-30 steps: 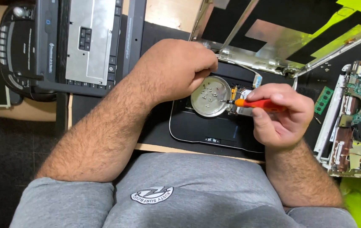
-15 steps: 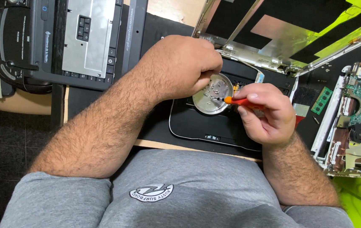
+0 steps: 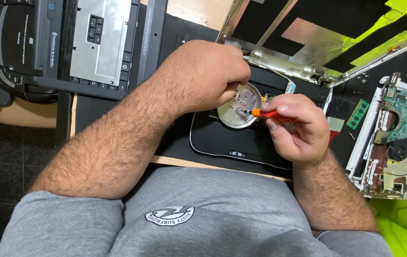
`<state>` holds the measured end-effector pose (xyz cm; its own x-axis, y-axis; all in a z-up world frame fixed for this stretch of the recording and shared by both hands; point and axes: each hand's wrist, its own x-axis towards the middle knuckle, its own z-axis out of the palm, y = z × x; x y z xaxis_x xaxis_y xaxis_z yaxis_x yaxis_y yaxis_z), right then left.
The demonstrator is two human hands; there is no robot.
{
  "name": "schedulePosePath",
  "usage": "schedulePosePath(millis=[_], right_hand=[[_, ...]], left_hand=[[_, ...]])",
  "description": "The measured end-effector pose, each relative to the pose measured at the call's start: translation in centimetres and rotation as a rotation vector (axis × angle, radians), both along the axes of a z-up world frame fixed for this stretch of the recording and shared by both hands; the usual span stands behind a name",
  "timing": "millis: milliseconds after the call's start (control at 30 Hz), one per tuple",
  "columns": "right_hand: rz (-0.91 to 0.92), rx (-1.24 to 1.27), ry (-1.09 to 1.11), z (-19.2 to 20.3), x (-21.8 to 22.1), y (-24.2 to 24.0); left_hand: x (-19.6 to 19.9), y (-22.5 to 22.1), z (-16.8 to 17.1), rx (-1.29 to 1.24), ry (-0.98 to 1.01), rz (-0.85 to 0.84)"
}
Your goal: Installing a hard drive into a laptop, connecting the SATA cable, and securing it with screws using a screwdriver.
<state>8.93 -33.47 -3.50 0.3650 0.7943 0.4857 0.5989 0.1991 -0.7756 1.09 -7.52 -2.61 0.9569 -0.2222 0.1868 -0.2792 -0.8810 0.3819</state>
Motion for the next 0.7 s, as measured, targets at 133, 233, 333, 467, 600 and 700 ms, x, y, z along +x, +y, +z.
schedulePosePath(millis=[133, 233, 333, 467, 600, 700], right_hand=[[-0.066, 0.034, 0.098, 0.5, -0.4, 0.3], [-0.165, 0.154, 0.157, 0.3, -0.5, 0.8], [-0.248, 0.235, 0.260, 0.0, -0.4, 1.0], [-0.292, 0.297, 0.332, -0.2, -0.3, 1.1], [-0.313, 0.324, 0.344, -0.3, -0.2, 1.2], [-0.315, 0.333, 0.372, -0.4, -0.1, 1.1]], left_hand=[[-0.2, 0.2, 0.4, -0.058, -0.098, -0.021], [-0.5, 0.2, 1.5, -0.193, -0.017, -0.123], [-0.7, -0.1, 1.9, -0.360, -0.015, -0.214], [-0.6, -0.8, 1.5, -0.412, -0.024, -0.217], [-0.5, -1.2, 1.1, -0.395, -0.028, -0.227], [-0.3, -1.2, 0.8, -0.361, -0.049, -0.218]])
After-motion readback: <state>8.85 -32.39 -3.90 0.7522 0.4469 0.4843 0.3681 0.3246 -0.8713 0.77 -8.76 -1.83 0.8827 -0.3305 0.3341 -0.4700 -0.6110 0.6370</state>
